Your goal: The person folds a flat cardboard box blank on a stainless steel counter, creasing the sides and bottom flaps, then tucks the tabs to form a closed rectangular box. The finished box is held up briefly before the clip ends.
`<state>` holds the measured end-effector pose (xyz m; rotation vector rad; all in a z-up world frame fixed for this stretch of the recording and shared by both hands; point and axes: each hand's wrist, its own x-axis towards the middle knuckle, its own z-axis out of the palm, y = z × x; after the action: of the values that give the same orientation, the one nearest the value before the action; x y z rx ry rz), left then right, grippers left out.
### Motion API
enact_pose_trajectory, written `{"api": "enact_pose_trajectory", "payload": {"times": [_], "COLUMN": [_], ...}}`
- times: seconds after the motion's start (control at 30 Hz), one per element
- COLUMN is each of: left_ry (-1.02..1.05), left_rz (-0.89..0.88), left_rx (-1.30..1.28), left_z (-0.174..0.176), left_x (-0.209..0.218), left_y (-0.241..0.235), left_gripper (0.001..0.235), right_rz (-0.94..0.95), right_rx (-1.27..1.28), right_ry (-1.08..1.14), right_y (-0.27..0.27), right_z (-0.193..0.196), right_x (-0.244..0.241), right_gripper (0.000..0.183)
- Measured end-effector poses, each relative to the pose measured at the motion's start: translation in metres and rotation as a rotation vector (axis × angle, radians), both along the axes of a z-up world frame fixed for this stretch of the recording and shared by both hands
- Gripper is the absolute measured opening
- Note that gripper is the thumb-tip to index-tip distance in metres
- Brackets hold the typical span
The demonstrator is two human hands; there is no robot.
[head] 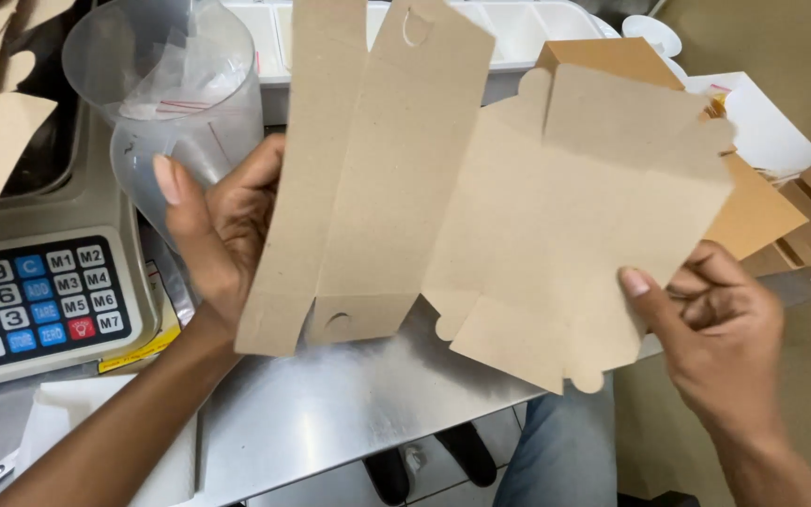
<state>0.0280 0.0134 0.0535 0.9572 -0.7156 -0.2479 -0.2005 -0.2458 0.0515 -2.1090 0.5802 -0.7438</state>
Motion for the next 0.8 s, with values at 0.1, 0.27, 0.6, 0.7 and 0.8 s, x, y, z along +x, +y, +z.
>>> {"api": "enact_pose_trajectory", "payload": {"times": [0.1, 0.27, 0.6, 0.7, 0.8], "left_ry": [-0.006, -0.208, -0.301, -0.233, -0.254], "left_rz": [0.011, -0.091, 0.048, 0.09, 0.107], "left_rx": [0.164, 0.18, 0.645, 0.831, 0.863], "left_z": [-0.001, 0.0, 0.002, -0.001, -0.006], "left_x": [0.003, 0.01, 0.012, 0.015, 0.019], "left_y": [-0.002, 0.0, -0.007, -0.01, -0.011], "left_gripper": [0.098, 0.083, 0.054, 0.059, 0.062], "right_rz": [0.096, 0.124, 0.038, 0.05, 0.065], "right_rx": [0.163, 0.362, 0.114, 0.19, 0.17], "right_ry": [0.042, 0.055, 0.123, 0.084, 0.143], "right_y": [0.001, 0.01, 0.034, 0.027, 0.018], "right_z": [-0.021, -0.054, -0.042, -0.047, -0.047], "right_x": [0.015, 0.032, 0.036, 0.033, 0.027], "right_gripper": [0.026, 0.044, 0.078, 0.09, 0.095]}}
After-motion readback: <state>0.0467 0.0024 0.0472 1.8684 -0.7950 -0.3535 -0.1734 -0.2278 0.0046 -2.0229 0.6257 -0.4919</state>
